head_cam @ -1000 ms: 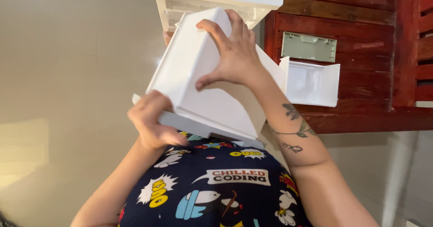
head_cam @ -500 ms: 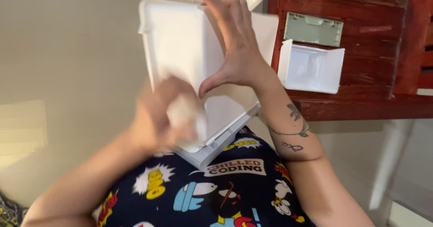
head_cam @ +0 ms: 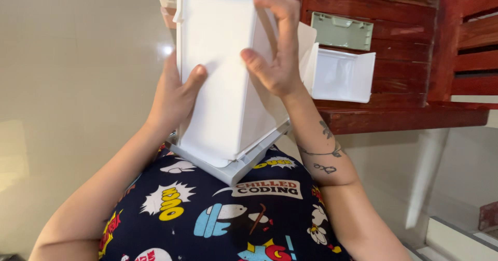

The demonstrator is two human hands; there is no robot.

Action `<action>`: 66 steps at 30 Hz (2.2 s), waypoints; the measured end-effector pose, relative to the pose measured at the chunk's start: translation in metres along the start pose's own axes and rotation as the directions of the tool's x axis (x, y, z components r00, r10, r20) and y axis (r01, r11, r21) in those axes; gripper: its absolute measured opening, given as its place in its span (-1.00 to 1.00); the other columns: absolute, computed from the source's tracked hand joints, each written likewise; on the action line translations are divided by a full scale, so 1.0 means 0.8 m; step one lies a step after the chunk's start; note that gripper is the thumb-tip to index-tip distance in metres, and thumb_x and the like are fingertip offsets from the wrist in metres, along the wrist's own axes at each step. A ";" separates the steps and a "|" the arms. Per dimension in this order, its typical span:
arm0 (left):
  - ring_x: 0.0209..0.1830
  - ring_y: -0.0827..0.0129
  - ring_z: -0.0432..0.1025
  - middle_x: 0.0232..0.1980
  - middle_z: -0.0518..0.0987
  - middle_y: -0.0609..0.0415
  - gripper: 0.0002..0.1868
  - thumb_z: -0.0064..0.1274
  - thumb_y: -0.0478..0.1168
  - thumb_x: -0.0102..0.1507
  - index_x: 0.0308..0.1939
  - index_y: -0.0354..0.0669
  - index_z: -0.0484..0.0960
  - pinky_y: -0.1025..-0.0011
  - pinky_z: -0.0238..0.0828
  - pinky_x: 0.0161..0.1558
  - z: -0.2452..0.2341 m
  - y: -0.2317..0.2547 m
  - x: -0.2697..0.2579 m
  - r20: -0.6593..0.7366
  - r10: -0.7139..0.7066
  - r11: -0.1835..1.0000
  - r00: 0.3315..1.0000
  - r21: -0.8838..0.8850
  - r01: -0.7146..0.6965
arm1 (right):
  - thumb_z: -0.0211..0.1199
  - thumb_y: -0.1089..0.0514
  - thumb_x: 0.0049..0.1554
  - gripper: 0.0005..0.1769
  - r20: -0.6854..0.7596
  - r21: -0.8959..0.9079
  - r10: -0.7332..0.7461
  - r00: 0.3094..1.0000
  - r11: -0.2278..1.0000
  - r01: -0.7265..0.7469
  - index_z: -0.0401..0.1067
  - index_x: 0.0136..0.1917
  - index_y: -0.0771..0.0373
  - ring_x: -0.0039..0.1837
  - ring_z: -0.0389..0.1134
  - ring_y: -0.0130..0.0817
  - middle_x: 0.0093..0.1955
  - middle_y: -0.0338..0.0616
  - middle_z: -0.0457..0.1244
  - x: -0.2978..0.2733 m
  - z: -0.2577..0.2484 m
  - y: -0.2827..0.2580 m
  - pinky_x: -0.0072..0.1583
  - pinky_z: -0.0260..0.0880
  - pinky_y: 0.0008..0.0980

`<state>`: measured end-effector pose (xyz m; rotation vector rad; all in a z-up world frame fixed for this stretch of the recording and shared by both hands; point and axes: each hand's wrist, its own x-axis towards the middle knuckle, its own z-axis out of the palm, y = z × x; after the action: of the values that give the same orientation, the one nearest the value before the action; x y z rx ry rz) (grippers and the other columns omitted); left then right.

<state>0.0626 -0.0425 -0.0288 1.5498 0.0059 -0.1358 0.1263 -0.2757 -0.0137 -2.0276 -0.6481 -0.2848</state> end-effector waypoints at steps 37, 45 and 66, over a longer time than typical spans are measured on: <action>0.00 0.38 0.59 0.00 0.66 -0.05 -0.30 0.35 0.00 0.26 0.21 -0.44 0.36 0.41 0.60 0.05 -0.010 -0.008 -0.026 -0.221 -0.050 0.998 0.974 -0.040 0.042 | 0.46 0.26 0.05 -0.62 0.329 0.069 -0.210 0.921 0.978 0.199 0.45 0.13 0.29 -0.01 0.42 -0.19 0.06 -0.10 0.32 -0.157 -0.018 -0.058 0.00 0.43 -0.27; 0.03 0.36 0.60 0.04 0.66 -0.06 -0.28 0.39 -0.07 0.23 0.23 -0.44 0.35 0.41 0.62 0.05 -0.013 -0.004 -0.028 -0.156 -0.060 0.998 0.986 -0.035 0.055 | 0.65 -0.02 -0.03 -0.08 0.236 0.010 0.025 0.971 1.000 -0.028 0.19 0.40 0.31 0.07 0.36 -0.34 0.50 0.06 0.05 -0.171 -0.008 -0.058 0.06 0.45 -0.38; -0.05 0.32 0.63 -0.04 0.70 -0.09 -0.30 0.47 -0.12 0.12 0.16 -0.41 0.44 0.35 0.60 -0.01 -0.007 0.004 -0.026 -0.104 -0.036 0.992 0.994 0.117 0.048 | 0.61 -0.41 -0.26 0.53 0.330 -0.241 -0.016 0.944 0.965 0.101 -0.25 0.70 -0.10 0.49 0.09 -0.09 0.67 0.05 -0.12 -0.192 -0.010 -0.030 0.42 0.28 -0.04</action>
<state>0.0431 -0.0349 -0.0238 1.6756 0.1125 -0.0915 -0.0142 -0.3232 -0.0603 -2.3313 -0.9181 -0.0669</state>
